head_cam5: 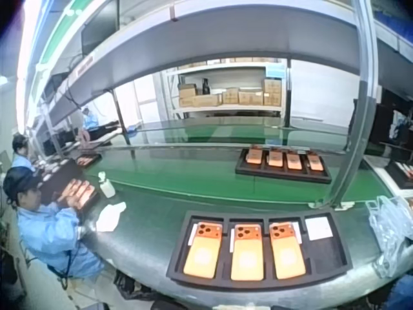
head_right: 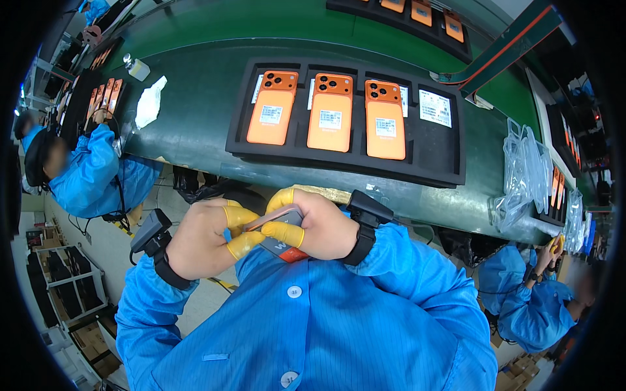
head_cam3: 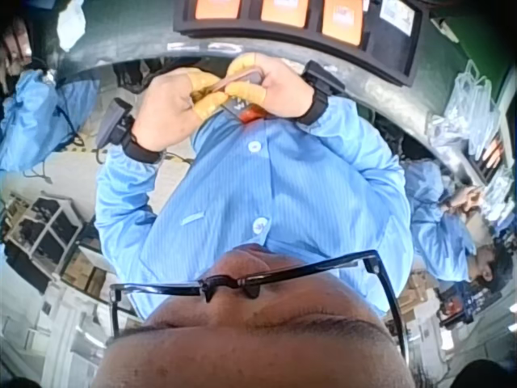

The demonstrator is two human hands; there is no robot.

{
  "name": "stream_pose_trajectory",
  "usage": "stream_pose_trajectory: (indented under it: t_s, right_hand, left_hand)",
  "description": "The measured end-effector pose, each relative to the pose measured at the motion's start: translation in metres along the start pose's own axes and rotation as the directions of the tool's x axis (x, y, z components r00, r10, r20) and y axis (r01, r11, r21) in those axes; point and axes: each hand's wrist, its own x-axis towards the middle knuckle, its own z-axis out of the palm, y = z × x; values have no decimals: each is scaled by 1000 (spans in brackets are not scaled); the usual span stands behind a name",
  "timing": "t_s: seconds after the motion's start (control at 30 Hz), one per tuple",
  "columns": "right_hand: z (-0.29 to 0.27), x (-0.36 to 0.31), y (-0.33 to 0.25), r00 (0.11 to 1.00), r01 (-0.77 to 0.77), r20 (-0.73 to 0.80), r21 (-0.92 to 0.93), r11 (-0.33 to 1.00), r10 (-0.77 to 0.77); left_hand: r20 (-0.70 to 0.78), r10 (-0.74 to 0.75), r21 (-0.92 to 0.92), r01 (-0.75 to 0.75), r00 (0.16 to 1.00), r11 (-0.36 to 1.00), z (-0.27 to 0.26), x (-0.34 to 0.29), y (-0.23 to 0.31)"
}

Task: Inspecting smartphones and placing them into trays on an assembly line.

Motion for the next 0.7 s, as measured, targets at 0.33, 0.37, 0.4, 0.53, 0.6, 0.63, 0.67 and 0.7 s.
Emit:
stream_pose_trajectory:
  t_s: [0.33,0.37,0.4,0.53,0.6,0.63,0.67,0.7]
  right_hand:
    - [0,-1,7,1000,8,-9,-52,999,-9]
    - [1,-1,7,1000,-5,-29,-31,999,5]
    - [2,-1,8,999,-19,-46,-10,1000,19]
    - [4,2,2,997,-1,-83,-107,994,-8]
    - [3,3,3,993,-74,-92,-61,995,68]
    - [4,3,2,993,-75,-91,-61,995,69]
    - [4,2,-2,991,-79,-115,-64,995,71]
    - [4,1,-4,987,-81,-142,-66,995,71]
  left_hand:
    - [-55,18,61,-15,998,998,3,-1,2]
    - [-59,16,65,-13,998,998,3,-1,3]
    - [-60,15,64,-11,998,998,3,-1,2]
    - [-88,6,99,3,996,995,6,-2,0]
    - [-93,1,117,10,996,993,6,-1,0]
    - [-77,-13,131,23,997,991,5,0,0]
    - [-60,-27,145,35,998,989,4,0,0]
    - [-60,-26,145,34,998,989,2,1,1]
